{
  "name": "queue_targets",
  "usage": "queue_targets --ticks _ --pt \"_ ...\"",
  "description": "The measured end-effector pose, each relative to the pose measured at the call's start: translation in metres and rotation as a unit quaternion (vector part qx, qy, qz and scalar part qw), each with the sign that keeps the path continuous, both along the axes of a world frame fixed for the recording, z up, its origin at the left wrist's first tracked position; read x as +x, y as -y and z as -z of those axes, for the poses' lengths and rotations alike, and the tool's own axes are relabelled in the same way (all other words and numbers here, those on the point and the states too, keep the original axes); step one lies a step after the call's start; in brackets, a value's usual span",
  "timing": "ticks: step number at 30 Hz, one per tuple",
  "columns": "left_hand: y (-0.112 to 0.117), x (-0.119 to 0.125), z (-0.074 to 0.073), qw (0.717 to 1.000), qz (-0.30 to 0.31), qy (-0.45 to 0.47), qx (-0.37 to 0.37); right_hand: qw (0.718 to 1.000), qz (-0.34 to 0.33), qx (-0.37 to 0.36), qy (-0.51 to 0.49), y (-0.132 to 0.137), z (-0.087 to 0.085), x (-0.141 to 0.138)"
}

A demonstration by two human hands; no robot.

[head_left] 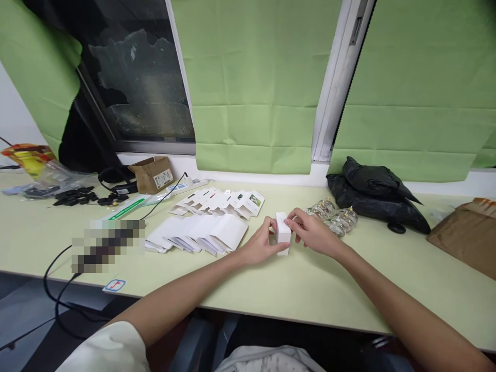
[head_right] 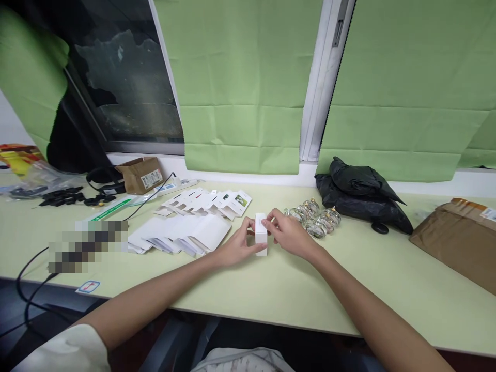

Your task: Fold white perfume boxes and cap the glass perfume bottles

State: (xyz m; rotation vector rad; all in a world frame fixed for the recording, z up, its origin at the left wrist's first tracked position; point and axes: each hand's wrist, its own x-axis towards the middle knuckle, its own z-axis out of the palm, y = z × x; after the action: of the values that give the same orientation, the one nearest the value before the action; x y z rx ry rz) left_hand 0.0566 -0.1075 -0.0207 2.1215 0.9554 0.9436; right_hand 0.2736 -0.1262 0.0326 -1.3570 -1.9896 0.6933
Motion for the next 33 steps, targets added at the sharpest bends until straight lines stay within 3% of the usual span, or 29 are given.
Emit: queue_targets --ticks 8,11,18,24,33 --pt "-0.006 -0.003 0.000 0.986 -0.013 -0.072 0.152 0.992 0.006 0.058 -0.110 -0.013 0.036 0.000" --pt "-0.010 -0.003 0.003 0.982 -0.037 -0.065 0.171 0.991 0.015 0.078 -0.112 -0.010 0.043 -0.005" --pt "-0.014 -0.006 0.004 0.978 -0.044 -0.064 0.195 0.986 0.035 0.116 -0.111 0.000 0.046 -0.010" --pt "-0.014 -0.006 -0.001 0.967 -0.044 -0.082 0.239 0.983 0.024 0.106 -0.150 -0.002 0.050 -0.010" --pt "-0.015 -0.007 0.001 0.965 -0.052 -0.091 0.241 0.985 0.017 0.128 -0.111 -0.004 0.052 -0.007"
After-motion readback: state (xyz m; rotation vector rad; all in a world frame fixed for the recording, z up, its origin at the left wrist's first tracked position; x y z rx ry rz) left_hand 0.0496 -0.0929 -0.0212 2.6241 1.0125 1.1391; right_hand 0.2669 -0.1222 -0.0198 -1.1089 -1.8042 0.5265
